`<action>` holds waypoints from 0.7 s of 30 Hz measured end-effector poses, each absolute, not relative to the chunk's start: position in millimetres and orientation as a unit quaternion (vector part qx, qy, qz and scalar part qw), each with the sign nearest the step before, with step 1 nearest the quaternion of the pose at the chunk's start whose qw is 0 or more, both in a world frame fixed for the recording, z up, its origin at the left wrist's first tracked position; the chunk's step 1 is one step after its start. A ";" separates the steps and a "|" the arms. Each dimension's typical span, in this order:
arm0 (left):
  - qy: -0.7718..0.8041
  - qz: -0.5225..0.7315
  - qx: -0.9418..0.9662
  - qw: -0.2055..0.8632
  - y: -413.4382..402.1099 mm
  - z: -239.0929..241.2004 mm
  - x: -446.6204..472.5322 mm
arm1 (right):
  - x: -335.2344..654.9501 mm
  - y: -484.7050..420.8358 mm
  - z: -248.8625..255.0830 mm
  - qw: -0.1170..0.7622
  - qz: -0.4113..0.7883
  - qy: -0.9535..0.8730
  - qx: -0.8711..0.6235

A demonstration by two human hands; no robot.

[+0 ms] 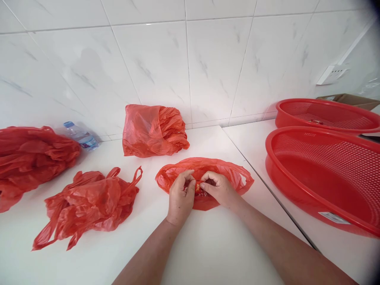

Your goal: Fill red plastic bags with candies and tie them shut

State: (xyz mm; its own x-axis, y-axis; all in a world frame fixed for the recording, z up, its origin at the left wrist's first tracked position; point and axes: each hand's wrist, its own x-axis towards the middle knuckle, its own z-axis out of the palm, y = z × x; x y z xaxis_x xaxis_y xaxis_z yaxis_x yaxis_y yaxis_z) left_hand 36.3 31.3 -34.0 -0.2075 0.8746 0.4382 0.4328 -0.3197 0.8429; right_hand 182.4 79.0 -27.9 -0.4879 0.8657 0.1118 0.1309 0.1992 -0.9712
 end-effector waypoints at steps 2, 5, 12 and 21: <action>0.546 0.554 0.594 0.204 30.7 -33.7 37.0 | 182.5 78.8 -26.5 0.355 0.530 -0.682 -0.357; 0.542 0.556 0.592 0.216 29.2 -32.7 38.3 | 183.1 78.7 -24.1 0.358 0.542 -0.675 -0.350; 0.546 0.551 0.595 0.210 28.6 -32.8 38.4 | 184.4 77.7 -21.0 0.357 0.578 -0.653 -0.336; 0.549 0.518 0.610 0.241 28.5 -33.8 38.4 | 184.9 81.8 -22.7 0.387 0.582 -0.618 -0.361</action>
